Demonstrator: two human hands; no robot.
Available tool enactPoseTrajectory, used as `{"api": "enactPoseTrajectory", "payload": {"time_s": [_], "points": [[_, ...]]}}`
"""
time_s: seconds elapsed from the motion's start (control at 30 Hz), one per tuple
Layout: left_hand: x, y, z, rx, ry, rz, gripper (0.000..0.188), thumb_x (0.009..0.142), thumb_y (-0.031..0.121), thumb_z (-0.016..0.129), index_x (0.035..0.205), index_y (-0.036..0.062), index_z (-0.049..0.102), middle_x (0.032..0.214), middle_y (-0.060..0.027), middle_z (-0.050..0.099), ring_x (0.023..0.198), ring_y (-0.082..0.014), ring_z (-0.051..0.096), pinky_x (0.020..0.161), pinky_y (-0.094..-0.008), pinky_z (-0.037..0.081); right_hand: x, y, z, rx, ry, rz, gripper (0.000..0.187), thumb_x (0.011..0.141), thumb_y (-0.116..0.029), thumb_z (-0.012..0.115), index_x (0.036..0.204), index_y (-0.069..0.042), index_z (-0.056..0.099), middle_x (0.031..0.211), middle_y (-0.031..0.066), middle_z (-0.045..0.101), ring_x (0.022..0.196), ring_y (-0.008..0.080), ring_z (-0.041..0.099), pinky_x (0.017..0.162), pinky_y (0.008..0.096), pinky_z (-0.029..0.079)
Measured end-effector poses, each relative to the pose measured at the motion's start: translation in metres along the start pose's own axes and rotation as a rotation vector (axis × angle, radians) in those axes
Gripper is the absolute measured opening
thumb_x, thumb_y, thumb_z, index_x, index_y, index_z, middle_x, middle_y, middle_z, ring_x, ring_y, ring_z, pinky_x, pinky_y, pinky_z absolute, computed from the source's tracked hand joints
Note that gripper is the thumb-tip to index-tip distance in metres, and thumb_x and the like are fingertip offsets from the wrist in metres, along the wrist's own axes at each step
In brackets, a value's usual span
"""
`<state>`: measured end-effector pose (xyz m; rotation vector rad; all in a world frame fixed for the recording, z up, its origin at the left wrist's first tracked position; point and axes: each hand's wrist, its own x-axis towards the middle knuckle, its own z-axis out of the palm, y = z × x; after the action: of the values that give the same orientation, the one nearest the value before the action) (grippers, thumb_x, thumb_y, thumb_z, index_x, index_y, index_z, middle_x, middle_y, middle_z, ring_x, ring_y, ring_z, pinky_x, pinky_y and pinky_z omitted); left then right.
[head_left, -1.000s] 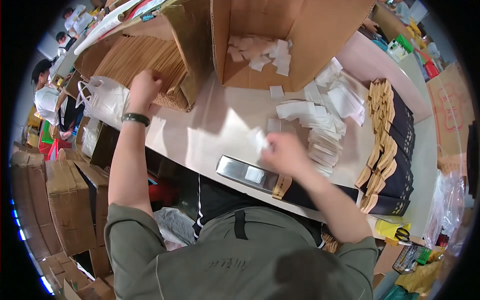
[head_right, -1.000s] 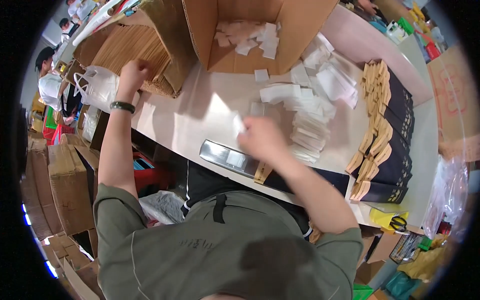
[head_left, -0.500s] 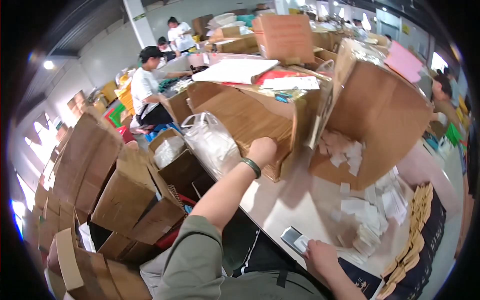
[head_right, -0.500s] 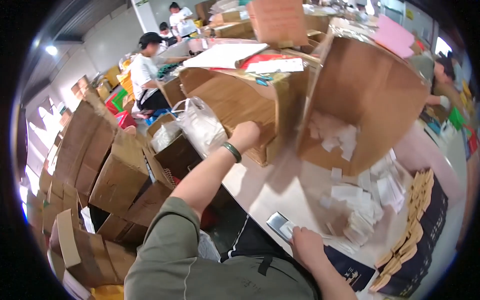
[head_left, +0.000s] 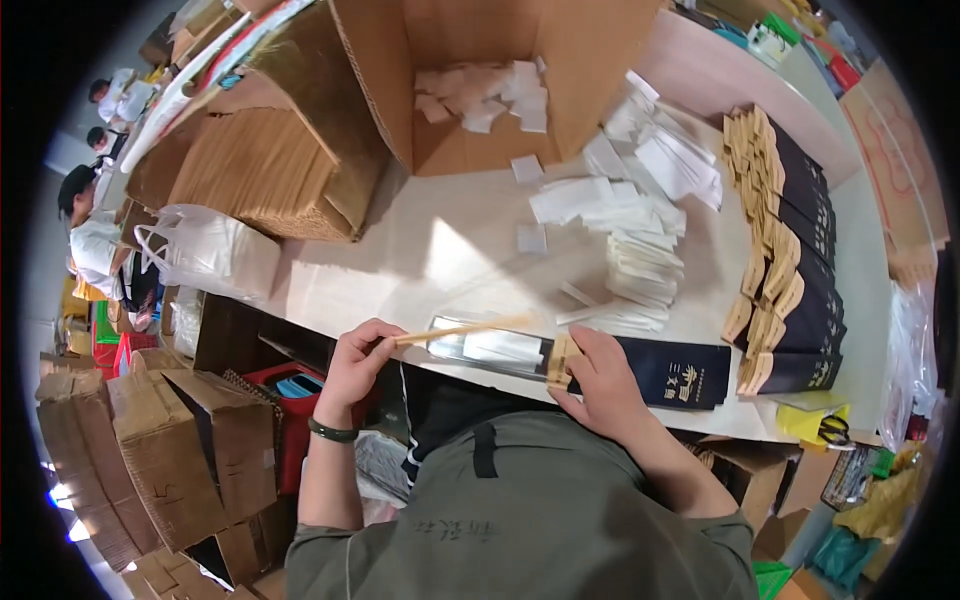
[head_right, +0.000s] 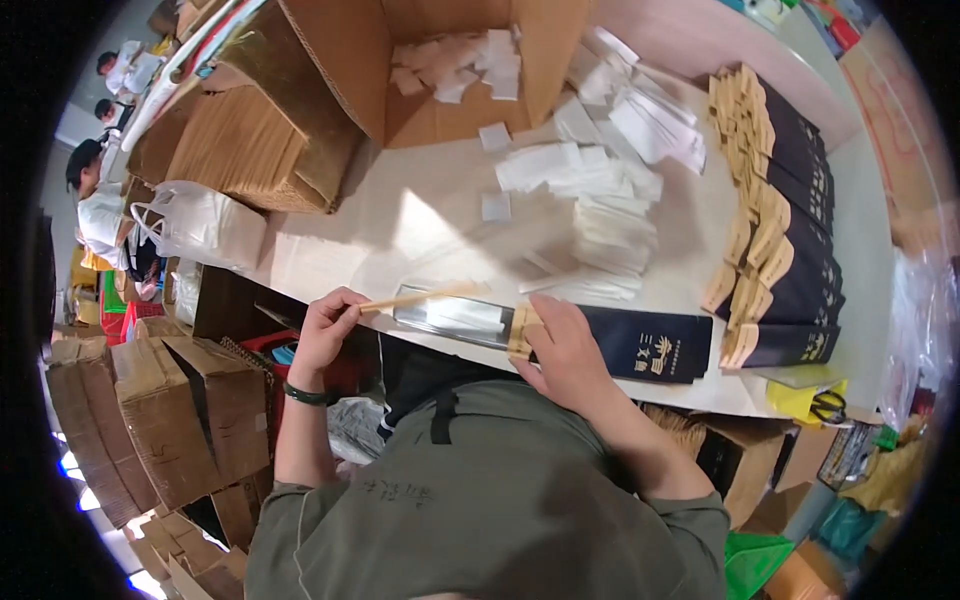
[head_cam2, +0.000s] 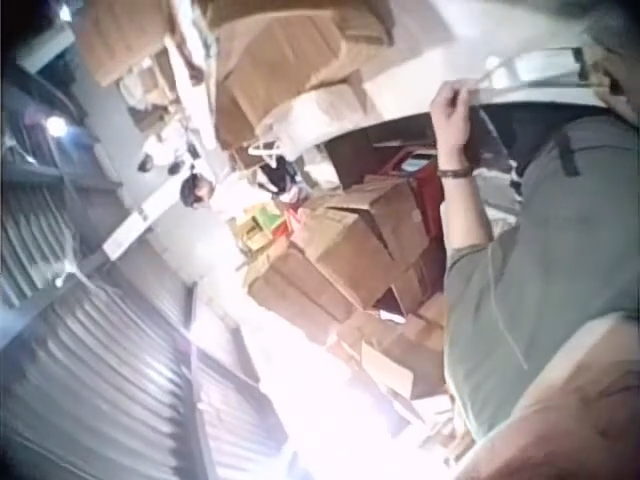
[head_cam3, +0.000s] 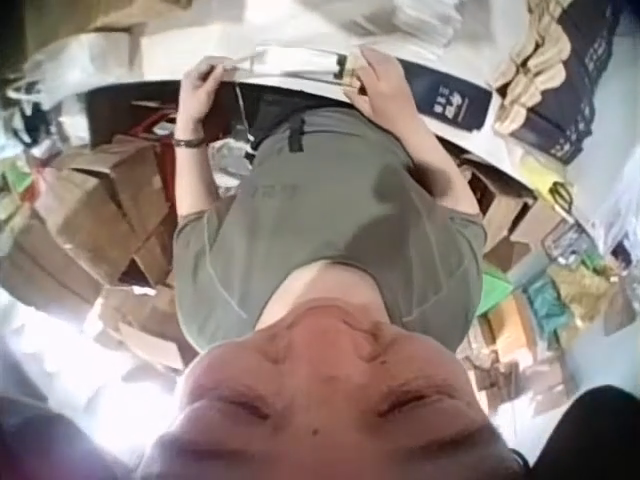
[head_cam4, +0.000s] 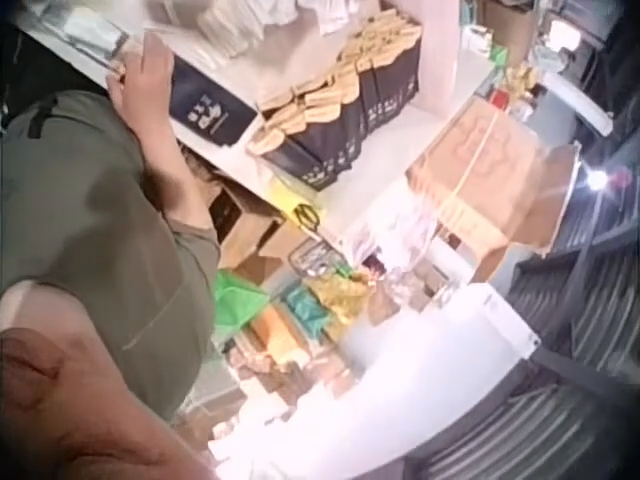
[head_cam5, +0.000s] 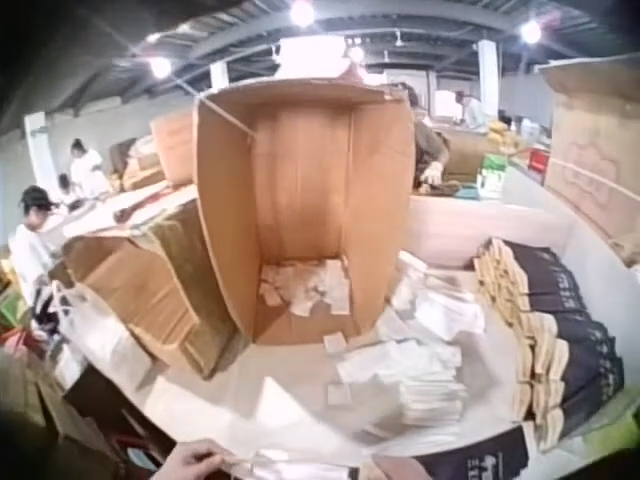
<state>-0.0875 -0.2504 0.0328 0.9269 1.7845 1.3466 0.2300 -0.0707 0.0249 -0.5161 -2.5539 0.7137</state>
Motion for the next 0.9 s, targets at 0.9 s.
{"api": "enactPoseTrajectory", "payload": {"time_s": [0.9], "points": [[-0.012, 0.031, 0.140, 0.532, -0.137, 0.512, 0.056, 0.084, 0.024, 0.070, 0.131, 0.0044, 0.046, 0.109, -0.0158, 0.062, 0.100, -0.0346, 0.061, 0.085, -0.0402, 0.050, 0.000, -0.012, -0.013, -0.072, -0.062, -0.099, 0.048, 0.063, -0.018, 0.077, 0.108, -0.010, 0.061, 0.112, 0.0203, 0.054, 0.101, 0.0396, 0.053, 0.085, 0.0506, 0.044]]}}
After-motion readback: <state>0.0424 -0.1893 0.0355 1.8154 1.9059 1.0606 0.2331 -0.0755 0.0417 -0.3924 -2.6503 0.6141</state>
